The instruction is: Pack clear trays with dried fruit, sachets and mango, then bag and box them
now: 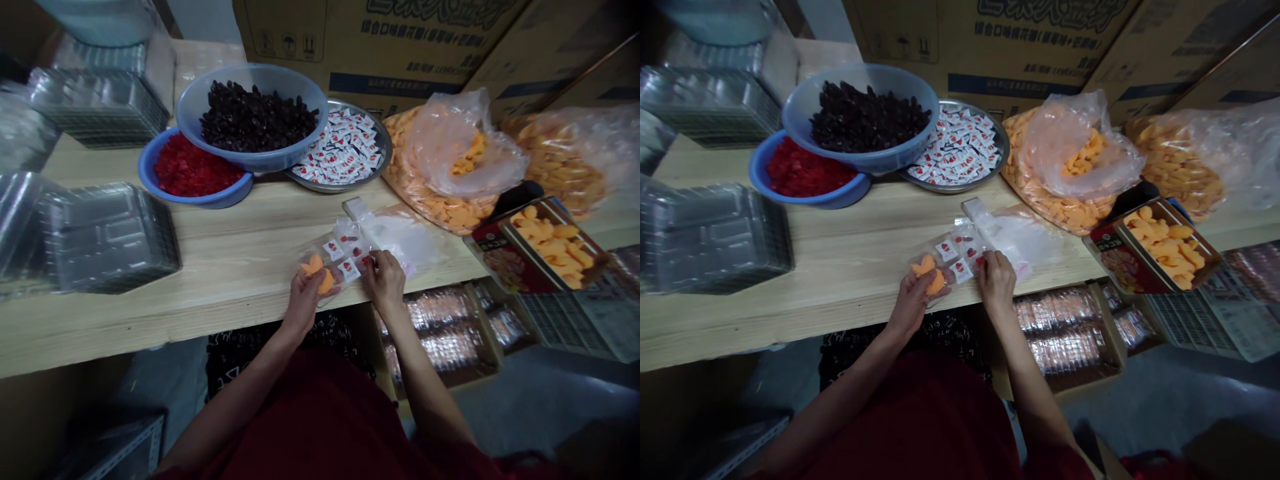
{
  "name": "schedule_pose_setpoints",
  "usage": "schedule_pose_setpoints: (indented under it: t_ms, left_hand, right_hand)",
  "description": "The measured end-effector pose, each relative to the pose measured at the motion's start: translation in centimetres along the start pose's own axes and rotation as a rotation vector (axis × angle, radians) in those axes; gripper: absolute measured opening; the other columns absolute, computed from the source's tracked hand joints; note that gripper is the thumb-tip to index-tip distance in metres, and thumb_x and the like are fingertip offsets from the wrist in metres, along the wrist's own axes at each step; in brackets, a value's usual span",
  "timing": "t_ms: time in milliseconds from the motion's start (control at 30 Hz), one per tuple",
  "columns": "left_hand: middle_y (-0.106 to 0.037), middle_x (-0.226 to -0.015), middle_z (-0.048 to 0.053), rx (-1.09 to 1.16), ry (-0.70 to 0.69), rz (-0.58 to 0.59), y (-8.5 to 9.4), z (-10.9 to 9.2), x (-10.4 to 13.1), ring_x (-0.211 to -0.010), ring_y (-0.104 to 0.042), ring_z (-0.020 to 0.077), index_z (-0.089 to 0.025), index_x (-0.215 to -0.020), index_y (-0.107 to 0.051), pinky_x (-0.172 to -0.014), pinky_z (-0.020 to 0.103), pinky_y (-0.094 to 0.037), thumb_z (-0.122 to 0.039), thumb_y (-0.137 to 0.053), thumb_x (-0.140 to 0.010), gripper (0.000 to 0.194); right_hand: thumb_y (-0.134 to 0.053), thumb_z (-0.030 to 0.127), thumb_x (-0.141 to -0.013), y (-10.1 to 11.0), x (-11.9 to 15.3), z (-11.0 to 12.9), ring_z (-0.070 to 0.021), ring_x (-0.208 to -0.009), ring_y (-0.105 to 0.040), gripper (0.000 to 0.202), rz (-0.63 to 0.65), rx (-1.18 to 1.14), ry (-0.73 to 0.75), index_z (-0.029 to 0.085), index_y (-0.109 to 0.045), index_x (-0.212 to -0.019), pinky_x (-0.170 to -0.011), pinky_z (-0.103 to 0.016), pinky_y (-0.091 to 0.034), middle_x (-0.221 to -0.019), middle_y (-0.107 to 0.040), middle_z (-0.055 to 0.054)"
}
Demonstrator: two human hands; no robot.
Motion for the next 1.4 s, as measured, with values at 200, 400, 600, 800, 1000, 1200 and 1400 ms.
schedule_pose_setpoints:
  t_ms: [200, 400, 600, 800, 1000, 1200, 1400]
  left_hand:
    - [-0.073, -0.092, 0.009, -0.063, 0.003, 0.056, -1.4, 0.7, 0.1, -0.09, -0.071, 0.0235, -0.012, -0.098, -0.068, -0.078, 0.038, -0.061, -0.046, -0.079, -0.079, 0.041]
    - [-0.069, -0.099, 0.004, -0.123, -0.203, -0.095, -1.1, 0.2, -0.6, -0.102, -0.065, 0.0196, -0.02, -0.105, -0.062, -0.094, 0.032, -0.052, -0.048, -0.077, -0.083, 0.039]
    - [-0.069, -0.121, 0.01, 0.08, 0.027, 0.218, 0.3, -0.5, -0.5, -0.117, -0.063, 0.024, -0.022, -0.119, -0.065, -0.102, 0.037, -0.05, -0.059, -0.068, -0.089, 0.048]
    - [-0.072, -0.115, 0.006, 0.078, 0.118, 0.302, 1.0, 0.0, -0.6, -0.093, -0.069, 0.0147, -0.023, -0.12, -0.066, -0.089, 0.031, -0.055, -0.037, -0.082, -0.082, 0.043]
    - [-0.071, -0.089, 0.0, 0.067, 0.044, 0.155, -0.6, 1.4, -2.1, -0.078, -0.064, 0.0103, -0.018, -0.103, -0.066, -0.076, 0.022, -0.05, -0.028, -0.091, -0.064, 0.047]
    - [-0.069, -0.086, 0.0, -0.052, -0.061, 0.073, -0.9, 0.7, -1.8, -0.077, -0.061, 0.0122, -0.016, -0.09, -0.068, -0.074, 0.023, -0.048, -0.031, -0.086, -0.068, 0.032]
    - [-0.072, -0.09, 0.006, 0.229, 0.167, 0.155, -0.2, 0.0, -0.9, -0.077, -0.065, 0.0169, -0.018, -0.099, -0.07, -0.071, 0.029, -0.051, -0.062, -0.074, -0.079, 0.048]
  right_hand:
    - [-0.041, 0.018, -0.101, -0.5, 1.5, 2.6, -0.0212, -0.081, -0.06, 0.024, -0.043, -0.126, 0.093, 0.019, -0.065, -0.097, -0.075, -0.03, -0.043, -0.088, -0.067, -0.008]
    - [-0.039, 0.019, -0.103, -1.1, 2.9, 7.0, -0.0196, -0.082, -0.062, 0.027, 0.0, -0.344, 0.175, 0.018, -0.065, -0.097, -0.075, -0.03, -0.046, -0.087, -0.067, -0.008]
    - [-0.047, 0.025, -0.101, -0.2, 2.7, 5.7, -0.0171, -0.08, -0.063, 0.021, -0.033, -0.554, 0.008, 0.018, -0.067, -0.103, -0.075, -0.03, -0.047, -0.088, -0.068, -0.005]
    - [-0.048, 0.027, -0.101, 0.1, 2.7, 4.9, -0.018, -0.085, -0.065, 0.023, 0.067, -0.609, 0.016, 0.019, -0.068, -0.106, -0.075, -0.03, -0.049, -0.095, -0.071, -0.006]
    - [-0.044, 0.022, -0.102, 0.5, 3.9, 8.1, -0.0203, -0.09, -0.065, 0.023, 0.073, -0.616, 0.144, 0.02, -0.066, -0.104, -0.082, -0.033, -0.051, -0.096, -0.069, -0.007]
    - [-0.053, 0.026, -0.101, 0.1, 4.8, 7.1, -0.0164, -0.078, -0.059, 0.021, 0.184, -0.74, 0.056, 0.021, -0.067, -0.116, -0.071, -0.028, -0.05, -0.091, -0.066, -0.004]
    - [-0.054, 0.025, -0.1, 0.4, 5.0, 7.7, -0.0146, -0.073, -0.057, 0.019, 0.175, -0.765, 0.075, 0.022, -0.068, -0.113, -0.068, -0.027, -0.048, -0.088, -0.065, -0.002]
Point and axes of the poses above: each hand's wrist, its own x-axis away from the middle knuckle, its own y-axis out of the back of the hand, z = x × y, the point moved 4 cm from there along -x, towards the middle knuckle
